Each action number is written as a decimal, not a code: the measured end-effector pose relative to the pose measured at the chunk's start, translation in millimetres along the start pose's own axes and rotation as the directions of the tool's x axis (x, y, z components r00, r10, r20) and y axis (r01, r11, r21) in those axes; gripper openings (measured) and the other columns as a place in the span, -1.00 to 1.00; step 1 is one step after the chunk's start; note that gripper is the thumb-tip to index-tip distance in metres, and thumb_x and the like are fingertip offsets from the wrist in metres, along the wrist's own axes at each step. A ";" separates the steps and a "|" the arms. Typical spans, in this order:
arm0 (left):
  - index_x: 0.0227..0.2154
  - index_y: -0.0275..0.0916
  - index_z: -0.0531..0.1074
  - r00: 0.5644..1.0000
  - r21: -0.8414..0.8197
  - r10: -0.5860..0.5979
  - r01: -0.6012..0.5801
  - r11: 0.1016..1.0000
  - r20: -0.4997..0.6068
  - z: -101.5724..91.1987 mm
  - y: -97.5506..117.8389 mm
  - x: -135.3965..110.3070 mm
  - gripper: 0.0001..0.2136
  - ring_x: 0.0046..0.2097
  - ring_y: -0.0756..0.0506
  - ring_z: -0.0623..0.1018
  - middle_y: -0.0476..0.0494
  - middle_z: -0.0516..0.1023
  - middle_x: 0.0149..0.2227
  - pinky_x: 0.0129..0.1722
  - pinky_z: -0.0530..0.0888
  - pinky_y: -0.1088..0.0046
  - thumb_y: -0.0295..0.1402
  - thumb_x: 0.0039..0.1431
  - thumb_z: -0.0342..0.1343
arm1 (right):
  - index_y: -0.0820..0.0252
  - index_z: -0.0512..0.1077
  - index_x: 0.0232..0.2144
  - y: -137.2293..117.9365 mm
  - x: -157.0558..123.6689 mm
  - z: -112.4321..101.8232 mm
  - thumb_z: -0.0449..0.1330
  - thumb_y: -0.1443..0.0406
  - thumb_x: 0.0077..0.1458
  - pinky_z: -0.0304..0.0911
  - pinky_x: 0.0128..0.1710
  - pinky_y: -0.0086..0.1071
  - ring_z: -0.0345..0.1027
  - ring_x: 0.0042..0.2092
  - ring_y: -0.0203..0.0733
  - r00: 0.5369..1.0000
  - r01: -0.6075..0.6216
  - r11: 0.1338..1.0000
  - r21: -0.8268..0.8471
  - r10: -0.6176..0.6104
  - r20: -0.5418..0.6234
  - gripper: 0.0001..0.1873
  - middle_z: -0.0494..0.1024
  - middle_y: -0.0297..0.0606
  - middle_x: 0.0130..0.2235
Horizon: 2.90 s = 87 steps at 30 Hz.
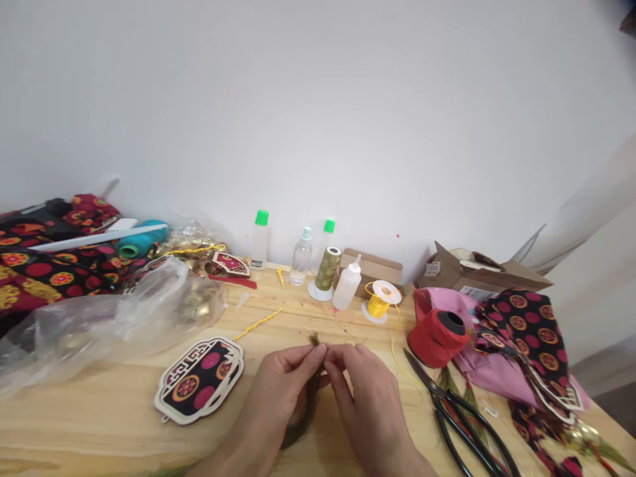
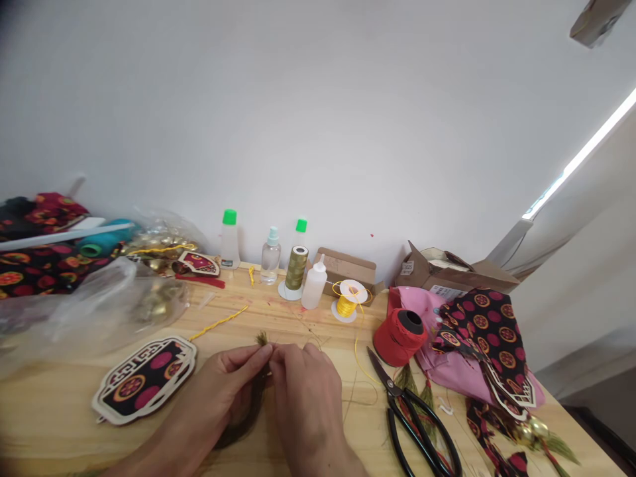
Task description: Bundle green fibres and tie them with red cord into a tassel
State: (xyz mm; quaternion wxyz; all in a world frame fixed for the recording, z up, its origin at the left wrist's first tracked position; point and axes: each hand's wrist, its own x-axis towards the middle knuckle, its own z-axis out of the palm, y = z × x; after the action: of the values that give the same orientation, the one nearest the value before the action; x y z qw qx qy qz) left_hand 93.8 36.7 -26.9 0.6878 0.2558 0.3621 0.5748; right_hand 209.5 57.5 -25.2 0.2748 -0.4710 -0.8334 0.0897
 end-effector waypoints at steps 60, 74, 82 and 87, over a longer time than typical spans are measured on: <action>-0.55 -0.31 0.52 0.999 0.147 -0.021 0.024 0.989 -0.026 -2.9 8.9 -0.2 -0.86 -0.36 -0.02 0.44 -0.09 0.51 -0.47 -0.40 0.32 0.59 -0.33 -0.13 0.15 | 0.29 0.34 -0.61 -0.6 0.5 7.4 0.00 0.25 0.05 0.10 -0.42 -0.50 0.16 -0.47 -0.35 0.974 -0.192 0.453 0.871 -0.019 0.224 -0.70 0.31 -0.38 -0.57; -0.60 -0.30 0.43 0.956 -0.332 0.052 -0.151 0.931 -0.289 -22.0 36.0 7.6 -0.71 -0.48 0.04 0.53 -0.03 0.53 -0.59 -0.35 0.49 0.46 -0.58 0.10 -0.13 | 0.22 0.43 -0.56 10.1 -9.7 -7.3 0.03 0.16 0.01 0.10 -0.49 -0.57 0.19 -0.49 -0.39 0.755 0.011 0.768 0.640 -0.426 0.498 -0.70 0.33 -0.40 -0.57; -0.63 -0.32 0.39 0.960 -0.418 -0.050 -0.073 0.905 -0.275 -17.4 32.5 2.6 -0.73 -0.58 0.03 0.52 -0.01 0.48 -0.67 -0.47 0.53 0.44 -0.59 0.09 -0.12 | 0.25 0.47 -0.48 64.1 15.2 -48.2 0.05 0.31 0.01 0.14 -0.42 -0.51 0.27 -0.40 -0.31 0.963 0.013 0.988 0.152 -0.053 0.264 -0.79 0.46 -0.27 -0.46; -0.62 -0.35 0.40 0.978 -0.363 -0.077 0.001 0.932 -0.195 -16.6 23.5 2.4 -0.77 -0.56 0.02 0.53 -0.06 0.50 -0.65 -0.43 0.52 0.45 -0.63 0.05 -0.07 | 0.19 0.47 -0.55 66.5 14.4 -35.2 0.11 0.36 -0.10 0.12 -0.39 -0.49 0.28 -0.39 -0.29 0.976 0.000 0.999 -0.044 0.009 0.217 -0.87 0.46 -0.31 -0.48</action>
State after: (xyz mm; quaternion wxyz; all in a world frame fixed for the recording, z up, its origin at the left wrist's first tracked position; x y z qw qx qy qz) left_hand 66.6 42.9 -19.4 0.6931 0.0572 0.3245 0.6411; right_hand 271.7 101.6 -17.6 0.1716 -0.4661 -0.8591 0.1232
